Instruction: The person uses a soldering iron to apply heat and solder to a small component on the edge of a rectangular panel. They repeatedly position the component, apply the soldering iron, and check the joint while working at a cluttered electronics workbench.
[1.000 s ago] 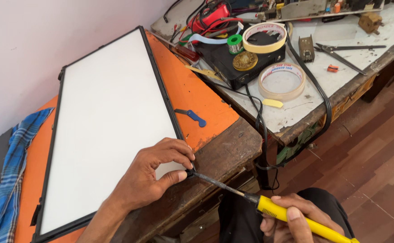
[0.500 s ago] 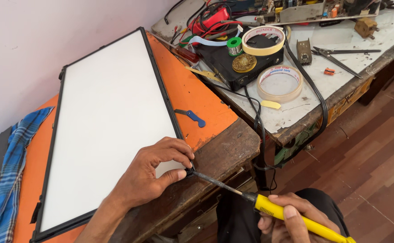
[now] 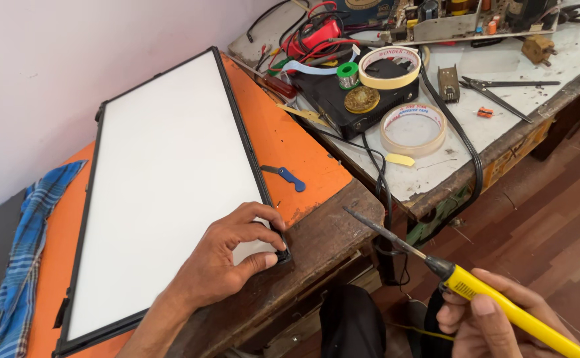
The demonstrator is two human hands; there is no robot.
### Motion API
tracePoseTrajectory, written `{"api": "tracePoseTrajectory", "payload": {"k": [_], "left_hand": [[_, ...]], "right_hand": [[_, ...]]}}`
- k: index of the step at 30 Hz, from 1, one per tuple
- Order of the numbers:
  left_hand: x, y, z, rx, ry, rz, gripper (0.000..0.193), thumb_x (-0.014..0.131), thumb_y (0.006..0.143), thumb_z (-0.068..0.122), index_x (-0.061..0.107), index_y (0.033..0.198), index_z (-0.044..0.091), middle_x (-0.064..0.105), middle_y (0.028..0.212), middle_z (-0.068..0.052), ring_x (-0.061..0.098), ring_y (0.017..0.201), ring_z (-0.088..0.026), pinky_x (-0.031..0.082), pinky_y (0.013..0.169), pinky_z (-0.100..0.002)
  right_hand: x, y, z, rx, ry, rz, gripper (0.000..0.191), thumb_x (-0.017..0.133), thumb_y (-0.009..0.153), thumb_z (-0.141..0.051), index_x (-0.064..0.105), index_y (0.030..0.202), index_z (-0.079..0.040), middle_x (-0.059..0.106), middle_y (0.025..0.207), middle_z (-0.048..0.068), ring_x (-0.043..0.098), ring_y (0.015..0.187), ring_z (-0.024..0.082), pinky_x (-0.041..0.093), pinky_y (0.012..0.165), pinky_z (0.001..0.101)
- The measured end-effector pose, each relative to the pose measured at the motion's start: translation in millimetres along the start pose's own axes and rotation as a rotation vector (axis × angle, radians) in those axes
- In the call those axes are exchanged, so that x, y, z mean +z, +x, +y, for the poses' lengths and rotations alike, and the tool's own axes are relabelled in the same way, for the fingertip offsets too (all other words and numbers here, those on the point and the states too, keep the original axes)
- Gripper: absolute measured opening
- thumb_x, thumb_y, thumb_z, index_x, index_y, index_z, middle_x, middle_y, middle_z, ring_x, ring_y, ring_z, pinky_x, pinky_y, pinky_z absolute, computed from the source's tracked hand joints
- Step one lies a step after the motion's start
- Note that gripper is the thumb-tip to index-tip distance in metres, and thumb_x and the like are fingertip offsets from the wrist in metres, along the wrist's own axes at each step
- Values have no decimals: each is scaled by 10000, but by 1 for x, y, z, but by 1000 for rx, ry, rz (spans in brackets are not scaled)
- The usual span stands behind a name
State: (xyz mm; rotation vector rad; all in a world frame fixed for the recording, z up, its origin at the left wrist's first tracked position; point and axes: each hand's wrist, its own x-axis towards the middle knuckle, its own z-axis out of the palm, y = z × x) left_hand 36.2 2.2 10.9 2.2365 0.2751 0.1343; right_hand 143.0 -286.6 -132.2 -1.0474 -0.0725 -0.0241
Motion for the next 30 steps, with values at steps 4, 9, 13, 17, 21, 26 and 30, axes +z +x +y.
{"api": "tracePoseTrajectory", "payload": {"k": [4, 9, 13, 17, 21, 26, 30], "left_hand": [[-2, -2, -1, 88, 54, 24, 144, 784, 761, 5, 794, 880, 84, 675, 1097, -25, 682, 1131, -199, 436, 1155, -428], [-6, -3, -4, 8, 6, 17, 122, 788, 760, 35, 785, 866, 95, 711, 1101, -6, 693, 1113, -185, 532, 1068, -410], [-6, -5, -9, 22, -80, 25, 157, 793, 761, 28, 738, 898, 82, 712, 1130, -24, 669, 1175, -187, 497, 1126, -407], [-7, -8, -15, -18, -127, 32, 229, 811, 763, 33, 695, 948, 102, 716, 1074, -33, 669, 1112, -188, 520, 1107, -417], [-6, -11, -19, -22, -118, 38, 222, 813, 768, 46, 696, 945, 112, 719, 1061, -32, 669, 1096, -190, 528, 1104, -425], [-6, -9, -19, -9, -89, 45, 217, 817, 762, 59, 688, 926, 117, 718, 1072, -20, 666, 1172, -186, 508, 1140, -431], [-6, -9, -17, -41, -95, 41, 207, 813, 765, 61, 693, 921, 123, 718, 1085, -12, 668, 1176, -188, 521, 1131, -433]], "right_hand": [[5, 3, 2, -45, -259, 16, 242, 611, 1045, -101, 635, 1143, 119, 686, 963, 269, 744, 784, 305, 661, 651, 371], [2, 7, 10, -101, -414, -170, 243, 627, 1010, -140, 708, 1040, 88, 708, 1011, 224, 785, 695, 289, 566, 418, 314], [5, -4, 24, 24, -299, -133, 239, 654, 955, -148, 693, 1020, 78, 699, 855, 212, 784, 659, 257, 682, 560, 323], [11, -18, 37, 184, -365, -59, 234, 709, 968, -137, 734, 987, 95, 685, 752, 217, 730, 557, 265, 651, 509, 361], [13, -27, 41, 263, -256, -56, 239, 744, 948, -156, 694, 971, 77, 695, 712, 225, 720, 469, 238, 618, 471, 356], [14, -30, 45, 198, -264, -76, 276, 731, 935, -189, 729, 924, 87, 669, 652, 223, 655, 446, 223, 568, 454, 324], [13, -35, 45, 211, -207, -67, 323, 714, 961, -228, 722, 952, 94, 654, 643, 219, 677, 414, 208, 563, 426, 314]]}}
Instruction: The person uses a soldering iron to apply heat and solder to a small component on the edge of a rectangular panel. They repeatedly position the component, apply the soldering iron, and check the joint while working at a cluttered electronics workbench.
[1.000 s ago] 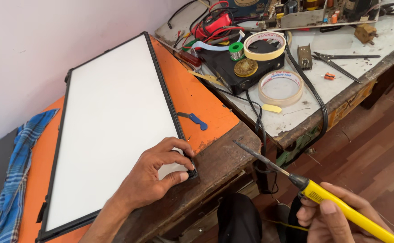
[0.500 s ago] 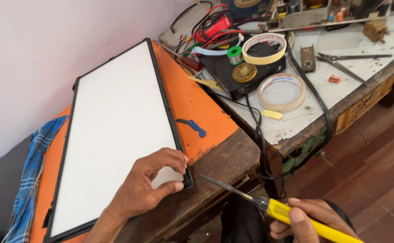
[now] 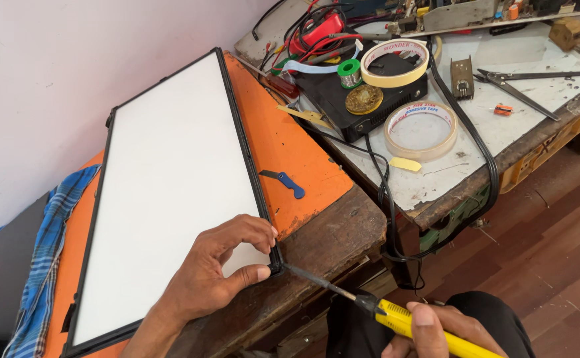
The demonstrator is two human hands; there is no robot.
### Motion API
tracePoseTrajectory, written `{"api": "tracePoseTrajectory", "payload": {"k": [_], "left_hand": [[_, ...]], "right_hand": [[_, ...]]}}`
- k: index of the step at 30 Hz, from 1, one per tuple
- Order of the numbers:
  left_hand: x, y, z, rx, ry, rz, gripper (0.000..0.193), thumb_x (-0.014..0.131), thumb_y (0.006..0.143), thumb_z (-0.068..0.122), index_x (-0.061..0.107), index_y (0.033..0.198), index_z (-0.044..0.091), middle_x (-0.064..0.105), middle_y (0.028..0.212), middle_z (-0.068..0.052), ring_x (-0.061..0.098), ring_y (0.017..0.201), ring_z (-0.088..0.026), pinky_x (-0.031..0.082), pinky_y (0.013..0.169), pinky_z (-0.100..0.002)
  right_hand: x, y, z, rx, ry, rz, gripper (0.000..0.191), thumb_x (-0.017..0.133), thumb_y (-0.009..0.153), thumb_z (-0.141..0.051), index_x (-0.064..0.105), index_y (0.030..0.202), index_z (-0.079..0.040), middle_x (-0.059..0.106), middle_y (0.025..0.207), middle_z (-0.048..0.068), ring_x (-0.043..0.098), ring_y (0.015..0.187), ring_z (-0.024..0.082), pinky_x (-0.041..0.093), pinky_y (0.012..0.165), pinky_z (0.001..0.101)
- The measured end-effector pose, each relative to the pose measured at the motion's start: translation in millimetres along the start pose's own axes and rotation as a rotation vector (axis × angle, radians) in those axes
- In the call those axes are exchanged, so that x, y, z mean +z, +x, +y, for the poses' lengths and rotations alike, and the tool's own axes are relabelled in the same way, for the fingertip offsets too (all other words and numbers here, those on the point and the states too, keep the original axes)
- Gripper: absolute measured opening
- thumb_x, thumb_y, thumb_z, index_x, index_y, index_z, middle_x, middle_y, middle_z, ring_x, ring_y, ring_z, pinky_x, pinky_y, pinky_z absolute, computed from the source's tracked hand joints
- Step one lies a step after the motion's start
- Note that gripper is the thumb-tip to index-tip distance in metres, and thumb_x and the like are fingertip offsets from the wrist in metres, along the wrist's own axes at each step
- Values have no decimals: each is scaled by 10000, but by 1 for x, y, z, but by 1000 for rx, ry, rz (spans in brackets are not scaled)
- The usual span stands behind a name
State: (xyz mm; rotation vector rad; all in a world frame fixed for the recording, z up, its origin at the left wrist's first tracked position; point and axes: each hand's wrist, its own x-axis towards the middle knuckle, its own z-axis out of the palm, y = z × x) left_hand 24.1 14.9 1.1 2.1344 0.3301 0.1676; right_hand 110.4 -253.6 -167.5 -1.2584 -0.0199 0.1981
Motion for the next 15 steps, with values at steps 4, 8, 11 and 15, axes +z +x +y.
{"api": "tracePoseTrajectory", "payload": {"k": [4, 8, 11, 15], "left_hand": [[1, -1, 1, 11, 26, 5, 199, 814, 757, 65, 691, 902, 124, 728, 1108, -7, 667, 1213, -185, 516, 1134, -435], [1, 1, 1, 19, 36, -1, 189, 811, 759, 59, 692, 895, 115, 726, 1122, -11, 655, 1234, -186, 456, 1121, -447], [1, 1, 1, 17, 24, 2, 183, 811, 761, 63, 697, 893, 119, 726, 1122, -8, 659, 1223, -185, 488, 1110, -450], [2, 1, 0, 15, 29, 4, 176, 815, 755, 70, 700, 876, 127, 731, 1120, 1, 667, 1206, -177, 543, 1099, -449]], "right_hand": [[2, -1, 1, -8, 9, 65, 347, 715, 970, -228, 700, 948, 118, 651, 681, 228, 673, 435, 228, 563, 417, 336], [4, -1, -3, -20, 15, 35, 337, 711, 964, -232, 701, 940, 105, 659, 694, 226, 683, 435, 223, 581, 410, 334], [8, -3, -7, 0, -1, 81, 339, 715, 965, -232, 699, 929, 105, 660, 696, 227, 672, 430, 221, 566, 391, 330], [14, -5, -12, 56, -16, 125, 353, 729, 958, -236, 701, 928, 114, 637, 636, 235, 640, 402, 220, 530, 376, 317]]}}
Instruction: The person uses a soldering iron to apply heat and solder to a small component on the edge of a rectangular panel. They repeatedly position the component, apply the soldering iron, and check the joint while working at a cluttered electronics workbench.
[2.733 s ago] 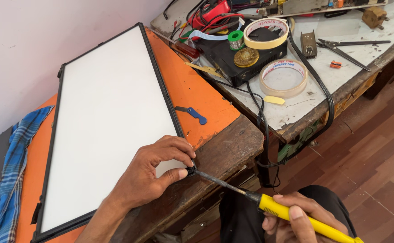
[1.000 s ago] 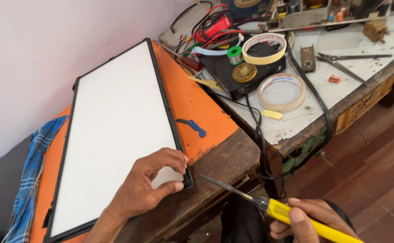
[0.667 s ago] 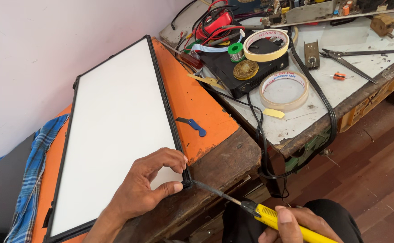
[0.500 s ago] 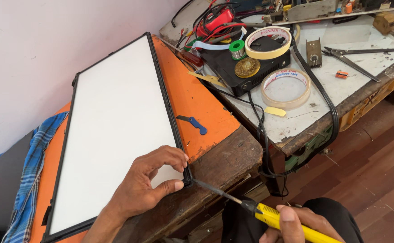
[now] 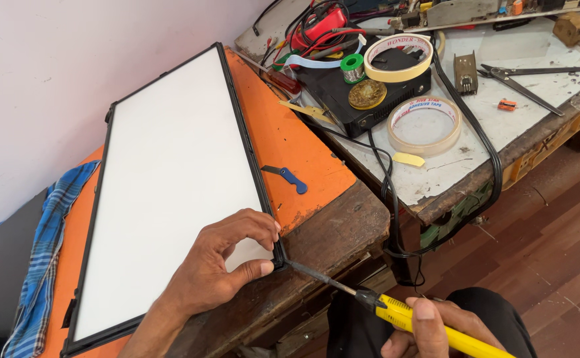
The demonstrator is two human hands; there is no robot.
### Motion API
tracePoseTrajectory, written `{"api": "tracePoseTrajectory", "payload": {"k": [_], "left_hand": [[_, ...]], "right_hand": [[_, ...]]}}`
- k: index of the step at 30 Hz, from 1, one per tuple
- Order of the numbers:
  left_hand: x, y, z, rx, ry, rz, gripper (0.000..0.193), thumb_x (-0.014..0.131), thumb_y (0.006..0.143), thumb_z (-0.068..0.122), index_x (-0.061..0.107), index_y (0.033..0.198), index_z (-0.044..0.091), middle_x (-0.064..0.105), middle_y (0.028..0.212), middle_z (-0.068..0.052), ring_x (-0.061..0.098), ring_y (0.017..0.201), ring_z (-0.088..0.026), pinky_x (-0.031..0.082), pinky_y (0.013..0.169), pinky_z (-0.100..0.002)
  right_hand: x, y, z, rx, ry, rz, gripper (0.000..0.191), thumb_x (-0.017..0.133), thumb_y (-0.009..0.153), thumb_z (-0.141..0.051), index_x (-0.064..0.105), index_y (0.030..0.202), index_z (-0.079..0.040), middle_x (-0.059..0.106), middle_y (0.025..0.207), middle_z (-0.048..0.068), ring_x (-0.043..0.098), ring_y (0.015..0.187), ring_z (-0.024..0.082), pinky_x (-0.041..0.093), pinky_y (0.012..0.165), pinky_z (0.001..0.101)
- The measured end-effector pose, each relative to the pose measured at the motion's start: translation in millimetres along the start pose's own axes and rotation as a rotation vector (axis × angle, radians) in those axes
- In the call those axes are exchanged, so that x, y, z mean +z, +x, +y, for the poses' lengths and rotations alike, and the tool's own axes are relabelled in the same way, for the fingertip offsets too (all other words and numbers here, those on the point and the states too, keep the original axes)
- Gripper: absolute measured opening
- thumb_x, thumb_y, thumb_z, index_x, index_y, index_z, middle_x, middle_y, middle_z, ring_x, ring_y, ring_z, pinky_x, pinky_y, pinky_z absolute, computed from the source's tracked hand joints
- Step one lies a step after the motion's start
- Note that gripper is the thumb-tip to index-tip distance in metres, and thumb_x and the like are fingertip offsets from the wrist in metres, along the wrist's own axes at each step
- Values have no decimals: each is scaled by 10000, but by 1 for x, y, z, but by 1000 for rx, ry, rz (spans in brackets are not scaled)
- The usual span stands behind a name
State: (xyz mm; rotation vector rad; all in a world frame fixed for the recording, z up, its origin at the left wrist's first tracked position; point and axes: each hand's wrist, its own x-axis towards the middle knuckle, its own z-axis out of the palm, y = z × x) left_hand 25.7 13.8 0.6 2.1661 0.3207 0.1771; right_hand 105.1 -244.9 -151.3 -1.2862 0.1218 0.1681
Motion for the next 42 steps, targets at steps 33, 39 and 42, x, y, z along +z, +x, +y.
{"api": "tracePoseTrajectory", "payload": {"k": [33, 39, 42], "left_hand": [[1, 2, 5, 19, 15, -3, 182, 804, 753, 30, 704, 875, 121, 731, 1114, -10, 651, 1237, -184, 413, 1160, -470], [2, 3, 7, 10, 14, -4, 192, 801, 745, 28, 703, 879, 123, 729, 1117, -2, 648, 1241, -181, 407, 1165, -465], [2, 2, 7, 34, 3, -11, 194, 806, 751, 30, 700, 885, 123, 730, 1101, -6, 659, 1227, -186, 416, 1168, -463]], "right_hand": [[-6, 8, -16, -165, -66, -171, 214, 648, 954, -140, 696, 880, 55, 712, 847, 216, 780, 635, 264, 689, 534, 367], [-1, 11, -14, -265, 42, -246, 206, 643, 964, -149, 688, 919, 47, 707, 915, 212, 789, 702, 274, 715, 578, 377], [0, 12, -14, -290, 35, -197, 202, 648, 971, -140, 680, 924, 54, 702, 930, 219, 776, 712, 282, 705, 597, 383]]}}
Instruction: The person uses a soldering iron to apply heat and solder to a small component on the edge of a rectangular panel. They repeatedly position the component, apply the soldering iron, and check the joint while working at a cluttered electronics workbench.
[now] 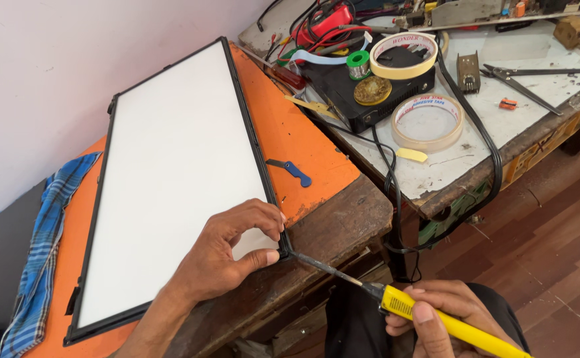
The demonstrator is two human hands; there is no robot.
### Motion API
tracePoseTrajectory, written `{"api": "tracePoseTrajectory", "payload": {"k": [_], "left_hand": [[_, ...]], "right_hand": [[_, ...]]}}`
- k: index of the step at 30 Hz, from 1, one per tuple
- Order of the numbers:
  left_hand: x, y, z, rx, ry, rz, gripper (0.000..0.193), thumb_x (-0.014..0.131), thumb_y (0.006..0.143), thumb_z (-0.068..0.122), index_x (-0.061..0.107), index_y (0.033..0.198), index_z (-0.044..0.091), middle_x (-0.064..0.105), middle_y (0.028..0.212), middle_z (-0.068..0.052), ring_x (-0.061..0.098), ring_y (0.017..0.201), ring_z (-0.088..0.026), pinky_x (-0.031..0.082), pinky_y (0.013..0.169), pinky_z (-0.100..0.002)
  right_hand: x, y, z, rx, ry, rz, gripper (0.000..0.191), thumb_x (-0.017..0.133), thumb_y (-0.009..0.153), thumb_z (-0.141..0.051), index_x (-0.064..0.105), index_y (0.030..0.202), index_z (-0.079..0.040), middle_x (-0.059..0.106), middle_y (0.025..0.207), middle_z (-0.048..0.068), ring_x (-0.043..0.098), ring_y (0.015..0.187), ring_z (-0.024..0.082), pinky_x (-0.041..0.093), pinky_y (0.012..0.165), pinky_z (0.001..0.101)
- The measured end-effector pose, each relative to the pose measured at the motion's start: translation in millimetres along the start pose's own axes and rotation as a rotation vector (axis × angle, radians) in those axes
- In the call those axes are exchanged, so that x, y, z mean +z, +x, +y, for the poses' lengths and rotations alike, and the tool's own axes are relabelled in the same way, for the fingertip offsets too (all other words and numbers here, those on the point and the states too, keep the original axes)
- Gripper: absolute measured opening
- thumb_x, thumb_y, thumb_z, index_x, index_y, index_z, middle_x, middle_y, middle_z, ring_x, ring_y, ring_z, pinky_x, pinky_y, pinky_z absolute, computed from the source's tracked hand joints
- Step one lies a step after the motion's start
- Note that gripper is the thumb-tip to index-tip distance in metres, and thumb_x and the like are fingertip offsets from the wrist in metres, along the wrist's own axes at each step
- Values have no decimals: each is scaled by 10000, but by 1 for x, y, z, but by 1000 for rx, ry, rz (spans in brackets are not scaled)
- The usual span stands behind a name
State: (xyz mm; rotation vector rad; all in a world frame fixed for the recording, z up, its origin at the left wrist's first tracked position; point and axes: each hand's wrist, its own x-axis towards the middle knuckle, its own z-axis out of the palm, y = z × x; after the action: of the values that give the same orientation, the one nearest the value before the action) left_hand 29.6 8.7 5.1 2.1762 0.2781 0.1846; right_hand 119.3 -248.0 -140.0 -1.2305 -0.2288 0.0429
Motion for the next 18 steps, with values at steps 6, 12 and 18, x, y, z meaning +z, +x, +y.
{"api": "tracePoseTrajectory", "payload": {"k": [6, 12, 18], "left_hand": [[0, 1, -1, 7, -10, -6, 192, 800, 751, 27, 694, 884, 116, 725, 1099, -14, 653, 1237, -193, 400, 1178, -467], [0, 2, 0, -18, -5, 5, 188, 799, 746, 45, 696, 880, 128, 727, 1108, 2, 651, 1238, -180, 418, 1160, -460], [-1, 2, 0, 1, 0, -5, 176, 797, 753, 53, 694, 878, 122, 726, 1095, -4, 657, 1217, -178, 429, 1149, -461]], "right_hand": [[-5, 1, -2, 45, -48, -45, 201, 639, 952, -131, 697, 913, 57, 716, 909, 220, 800, 713, 289, 716, 581, 389], [-9, 3, -4, 37, -22, -105, 231, 655, 1006, -150, 720, 939, 61, 677, 959, 217, 777, 746, 295, 678, 625, 386], [-9, 6, -9, 25, -84, -117, 248, 618, 964, -155, 698, 892, 68, 722, 903, 220, 822, 719, 291, 678, 589, 399]]}}
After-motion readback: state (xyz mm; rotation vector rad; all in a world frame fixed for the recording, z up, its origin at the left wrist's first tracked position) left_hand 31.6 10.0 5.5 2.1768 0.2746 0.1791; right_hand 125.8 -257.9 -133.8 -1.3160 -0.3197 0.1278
